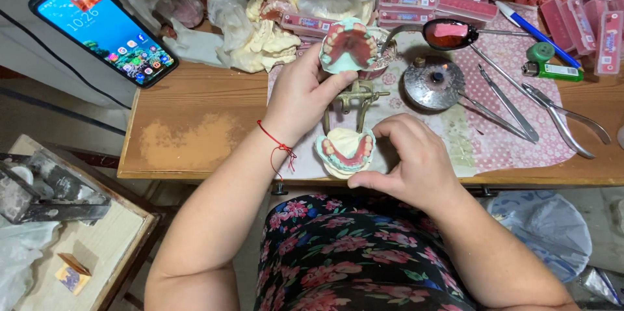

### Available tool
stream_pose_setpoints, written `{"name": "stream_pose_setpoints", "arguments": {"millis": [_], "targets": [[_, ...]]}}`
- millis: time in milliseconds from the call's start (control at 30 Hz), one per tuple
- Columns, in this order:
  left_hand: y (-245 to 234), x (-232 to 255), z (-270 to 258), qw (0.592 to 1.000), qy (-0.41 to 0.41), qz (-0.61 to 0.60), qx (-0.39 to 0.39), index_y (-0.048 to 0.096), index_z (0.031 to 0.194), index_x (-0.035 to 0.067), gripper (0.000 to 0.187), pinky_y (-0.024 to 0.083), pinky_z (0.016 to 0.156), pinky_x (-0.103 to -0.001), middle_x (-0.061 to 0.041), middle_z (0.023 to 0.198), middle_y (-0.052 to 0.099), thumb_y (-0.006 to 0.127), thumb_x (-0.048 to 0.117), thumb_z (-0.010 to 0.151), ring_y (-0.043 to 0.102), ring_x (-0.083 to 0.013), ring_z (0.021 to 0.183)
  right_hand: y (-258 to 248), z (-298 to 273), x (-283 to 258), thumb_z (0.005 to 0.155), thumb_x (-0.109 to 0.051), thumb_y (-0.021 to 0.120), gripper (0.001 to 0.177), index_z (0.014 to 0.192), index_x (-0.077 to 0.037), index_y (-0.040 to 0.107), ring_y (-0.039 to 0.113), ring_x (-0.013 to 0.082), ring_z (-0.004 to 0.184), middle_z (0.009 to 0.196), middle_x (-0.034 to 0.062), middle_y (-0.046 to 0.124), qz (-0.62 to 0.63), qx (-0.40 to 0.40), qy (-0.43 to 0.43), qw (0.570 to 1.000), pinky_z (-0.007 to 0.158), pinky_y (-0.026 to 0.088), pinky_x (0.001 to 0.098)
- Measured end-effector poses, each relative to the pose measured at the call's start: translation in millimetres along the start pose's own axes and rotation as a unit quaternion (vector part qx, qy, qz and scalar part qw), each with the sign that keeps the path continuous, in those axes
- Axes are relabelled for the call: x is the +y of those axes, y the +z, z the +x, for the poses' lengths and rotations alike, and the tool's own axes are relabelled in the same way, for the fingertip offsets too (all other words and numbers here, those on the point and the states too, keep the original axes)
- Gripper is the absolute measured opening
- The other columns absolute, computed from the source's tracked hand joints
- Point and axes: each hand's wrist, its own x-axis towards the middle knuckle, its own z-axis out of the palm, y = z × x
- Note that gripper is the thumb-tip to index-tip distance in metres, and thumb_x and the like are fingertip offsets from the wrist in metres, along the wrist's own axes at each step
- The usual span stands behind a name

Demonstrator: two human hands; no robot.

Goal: Waxing and shaping a dental model at a laboratory bench, followed by searching for items in a drawer.

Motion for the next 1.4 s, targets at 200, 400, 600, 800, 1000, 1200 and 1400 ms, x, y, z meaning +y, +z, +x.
{"name": "stream_pose_setpoints", "arguments": {"millis": [200, 400, 600, 800, 1000, 1200, 1400], "targets": [[4, -16, -3, 0.999, -0.046, 0.002, 0.009, 0.072, 0.105, 0.015, 0.024, 0.062, 0.078, -0.041, -0.007, 0.092, 0.079, 0.082, 0.03, 0.089, 0.078, -0.027, 0.096, -5, 1, -2, 0.064, -0.067, 0.091, 0.072, 0.102, -0.01, 0.069, 0.07, 0.0334, 0.087, 0.094, 0.0082, 0.07, 0.034, -0.008, 0.025, 0.999, 0.079, 0.055, 0.0447], [7, -16, -1, 0.998, -0.051, -0.015, 0.015, 0.072, 0.104, 0.011, 0.025, 0.063, 0.075, -0.043, -0.011, 0.091, 0.078, 0.083, 0.026, 0.087, 0.078, -0.0279, 0.093, -5, -1, -1, 0.061, -0.069, 0.091, 0.074, 0.103, -0.011, 0.069, 0.07, 0.0311, 0.086, 0.095, 0.0064, 0.071, 0.045, -0.003, 0.031, 0.999, 0.08, 0.055, 0.043], [8, -14, -1, 0.997, -0.011, -0.079, 0.008, 0.071, 0.11, 0.008, 0.026, 0.063, 0.08, -0.043, -0.011, 0.096, 0.078, 0.082, 0.021, 0.091, 0.073, -0.0164, 0.094, -6, 2, -7, 0.06, -0.058, 0.098, 0.071, 0.103, -0.009, 0.069, 0.07, 0.031, 0.087, 0.096, 0.0071, 0.071, 0.043, 0.01, 0.023, 0.999, 0.081, 0.056, 0.0423], [9, -26, -8, 0.995, 0.049, -0.09, -0.006, 0.065, 0.125, 0.008, 0.043, 0.059, 0.095, -0.051, -0.014, 0.108, 0.077, 0.085, 0.027, 0.092, 0.073, -0.0271, 0.106, -3, 1, -5, 0.066, -0.046, 0.098, 0.064, 0.105, -0.007, 0.066, 0.07, 0.0342, 0.087, 0.097, 0.0096, 0.069, 0.006, 0.015, 0.006, 1.0, 0.076, 0.056, 0.0468], [6, -26, -16, 0.978, 0.173, 0.112, 0.022, 0.061, 0.117, 0.012, 0.045, 0.06, 0.071, -0.051, -0.015, 0.089, 0.075, 0.086, 0.03, 0.083, 0.076, -0.038, 0.086, 3, -5, 6, 0.065, -0.04, 0.097, 0.061, 0.11, -0.013, 0.065, 0.07, 0.0294, 0.087, 0.102, 0.0045, 0.068, -0.04, -0.016, 0.027, 0.999, 0.075, 0.057, 0.0438], [7, 8, -20, 0.943, 0.287, 0.148, 0.083, 0.063, 0.117, 0.013, 0.038, 0.063, 0.08, -0.04, -0.007, 0.121, 0.077, 0.055, 0.049, 0.105, 0.079, -0.0274, 0.098, 5, -9, 13, 0.072, -0.048, 0.092, 0.061, 0.113, -0.012, 0.064, 0.069, 0.0315, 0.085, 0.097, 0.0063, 0.064, -0.062, -0.032, 0.019, 0.997, 0.071, 0.058, 0.0452], [9, 3, -20, 0.902, 0.35, 0.212, 0.136, 0.067, 0.117, 0.017, 0.027, 0.062, 0.082, -0.032, -0.001, 0.123, 0.076, 0.051, 0.036, 0.107, 0.079, -0.018, 0.098, -1, 9, -10, 0.073, -0.039, 0.093, 0.062, 0.113, -0.003, 0.063, 0.067, 0.0459, 0.089, 0.094, 0.0168, 0.061, -0.077, -0.036, -0.017, 0.996, 0.07, 0.056, 0.0568]]}}
